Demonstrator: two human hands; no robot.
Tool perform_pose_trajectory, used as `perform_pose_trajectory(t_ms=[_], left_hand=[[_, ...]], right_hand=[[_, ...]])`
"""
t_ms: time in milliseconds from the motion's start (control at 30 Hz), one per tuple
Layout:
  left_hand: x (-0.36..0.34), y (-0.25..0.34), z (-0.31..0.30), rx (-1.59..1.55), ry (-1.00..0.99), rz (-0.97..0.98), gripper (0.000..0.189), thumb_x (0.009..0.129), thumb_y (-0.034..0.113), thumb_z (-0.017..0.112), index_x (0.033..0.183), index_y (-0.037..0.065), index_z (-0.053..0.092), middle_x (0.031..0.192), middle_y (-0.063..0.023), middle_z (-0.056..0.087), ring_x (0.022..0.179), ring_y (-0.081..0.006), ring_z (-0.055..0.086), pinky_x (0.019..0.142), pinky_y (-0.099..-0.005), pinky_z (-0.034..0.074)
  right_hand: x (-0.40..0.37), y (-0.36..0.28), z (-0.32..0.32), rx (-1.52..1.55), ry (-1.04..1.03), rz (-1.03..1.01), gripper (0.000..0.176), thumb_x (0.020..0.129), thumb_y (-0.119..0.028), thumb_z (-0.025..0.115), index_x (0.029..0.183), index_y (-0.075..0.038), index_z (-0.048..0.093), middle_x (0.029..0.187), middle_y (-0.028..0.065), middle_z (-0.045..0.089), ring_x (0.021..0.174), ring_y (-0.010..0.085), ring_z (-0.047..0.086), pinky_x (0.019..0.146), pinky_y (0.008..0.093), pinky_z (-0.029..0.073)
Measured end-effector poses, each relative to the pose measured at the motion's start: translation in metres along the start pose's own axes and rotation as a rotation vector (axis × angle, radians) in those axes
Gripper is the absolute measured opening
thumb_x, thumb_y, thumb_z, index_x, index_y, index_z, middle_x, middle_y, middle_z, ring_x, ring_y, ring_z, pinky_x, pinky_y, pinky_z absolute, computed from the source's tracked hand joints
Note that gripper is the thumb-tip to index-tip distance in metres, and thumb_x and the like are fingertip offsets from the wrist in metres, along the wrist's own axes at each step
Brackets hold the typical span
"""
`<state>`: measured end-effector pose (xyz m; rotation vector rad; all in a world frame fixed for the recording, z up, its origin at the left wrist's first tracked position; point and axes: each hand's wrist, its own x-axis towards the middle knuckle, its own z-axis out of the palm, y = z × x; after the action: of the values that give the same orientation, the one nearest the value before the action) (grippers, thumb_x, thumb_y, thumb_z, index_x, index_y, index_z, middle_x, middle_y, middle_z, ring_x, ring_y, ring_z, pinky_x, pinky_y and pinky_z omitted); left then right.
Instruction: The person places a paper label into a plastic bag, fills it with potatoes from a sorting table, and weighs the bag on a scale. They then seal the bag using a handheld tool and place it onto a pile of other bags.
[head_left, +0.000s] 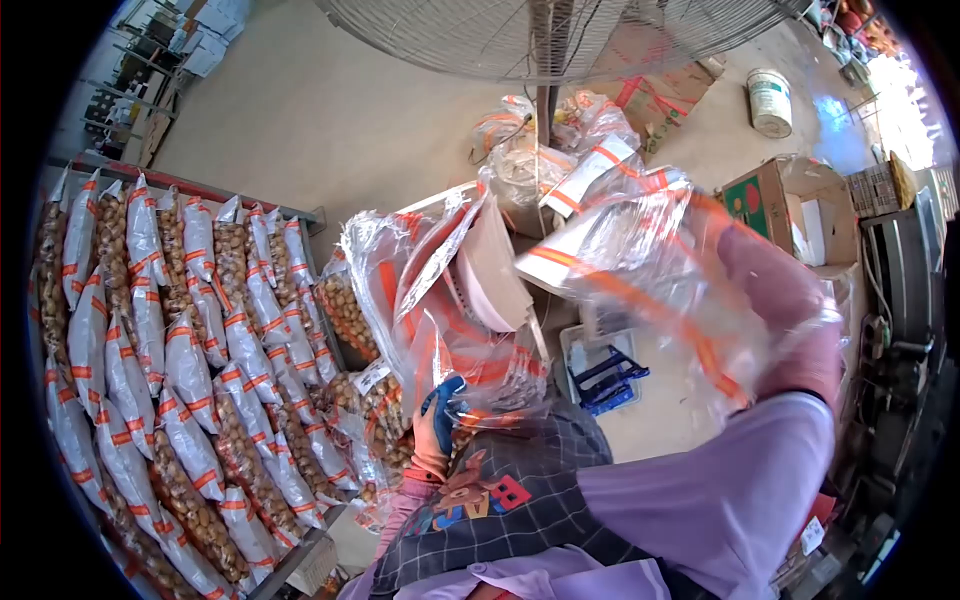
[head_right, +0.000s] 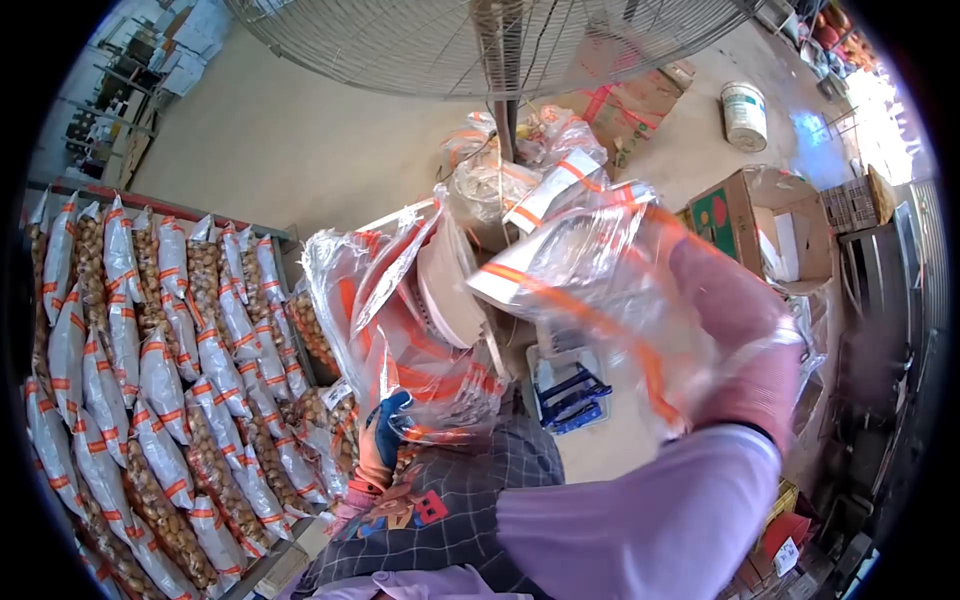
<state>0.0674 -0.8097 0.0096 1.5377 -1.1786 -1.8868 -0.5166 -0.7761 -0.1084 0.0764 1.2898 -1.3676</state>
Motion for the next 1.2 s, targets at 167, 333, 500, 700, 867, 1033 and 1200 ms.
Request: perform_pose_trajectory(t_ms=[167,333,500,700,867,1033,1200], left_hand=[[0.004,-0.012,0.010,-0.136,-0.065,-0.219,0.033,0.092,0.020,0.048,0.111,-0.006,0.057,0.100,-0.0112,0.063,0.080,-0.0148,0.060,0.068,-0.0262,0.048],[-0.002,-0.005,0.019,0.081,-0.074,0.000,0.029,0.090,0.016,0.046,0.111,0.001,0.060,0.093,-0.0093,0.063,0.074,-0.0139,0.059,0.066,-0.0266,0.049],[-0.006,0.000,0.010,0.040,-0.102,-0.058,0.032,0.093,0.018,0.045,0.112,-0.005,0.057,0.103,-0.0103,0.063,0.084,-0.0151,0.059,0.074,-0.0261,0.046],[-0.012,-0.007,0.006,0.143,-0.092,0.153,0.034,0.092,0.019,0.043,0.112,-0.006,0.057,0.105,-0.0112,0.062,0.086,-0.0160,0.059,0.077,-0.0268,0.046],[-0.013,-0.016,0.014,-0.089,-0.076,0.029,0.032,0.091,0.016,0.045,0.112,-0.005,0.058,0.105,-0.0110,0.062,0.084,-0.0151,0.059,0.076,-0.0263,0.046],[-0.031,-0.006,0.001,-0.271,0.165,0.059,0.032,0.086,0.002,0.048,0.117,-0.003,0.055,0.097,-0.0049,0.061,0.077,-0.0088,0.054,0.071,-0.0225,0.044],[-0.056,-0.031,-0.053,-0.108,0.284,0.165,0.036,0.085,0.002,0.048,0.121,-0.002,0.052,0.100,-0.0038,0.060,0.082,-0.0086,0.053,0.075,-0.0228,0.044]], right_hand=[[0.110,-0.024,0.029,-1.574,0.508,-0.838,0.047,0.093,-0.028,0.039,0.137,-0.012,0.034,0.132,0.0158,0.043,0.126,0.0285,0.038,0.105,0.0369,0.028],[0.066,0.019,0.063,-1.856,0.245,-0.609,0.038,0.088,-0.016,0.044,0.126,-0.009,0.047,0.127,0.0203,0.045,0.118,0.0329,0.045,0.099,0.0411,0.036],[-0.071,0.067,-0.013,-1.970,-0.107,-0.690,0.035,0.088,-0.019,0.047,0.121,-0.007,0.052,0.126,0.0195,0.047,0.116,0.0334,0.046,0.099,0.0401,0.036],[-0.230,0.003,-0.122,-2.151,-0.086,-0.405,0.039,0.079,-0.015,0.054,0.117,-0.007,0.056,0.116,0.0190,0.056,0.112,0.0329,0.051,0.096,0.0374,0.039],[-0.226,-0.043,-0.196,-1.587,1.075,-0.008,0.035,0.079,-0.015,0.043,0.107,-0.002,0.060,0.107,0.0221,0.060,0.103,0.0368,0.056,0.085,0.0410,0.045],[-0.196,-0.003,-0.095,-0.915,1.354,-1.074,0.037,0.083,-0.020,0.048,0.112,0.001,0.057,0.102,0.0240,0.060,0.095,0.0334,0.058,0.084,0.0382,0.044],[-0.234,0.160,0.212,-0.728,-0.230,-0.584,0.034,0.079,-0.019,0.059,0.108,0.000,0.059,0.088,0.0156,0.062,0.083,0.0276,0.060,0.077,0.0310,0.047]])
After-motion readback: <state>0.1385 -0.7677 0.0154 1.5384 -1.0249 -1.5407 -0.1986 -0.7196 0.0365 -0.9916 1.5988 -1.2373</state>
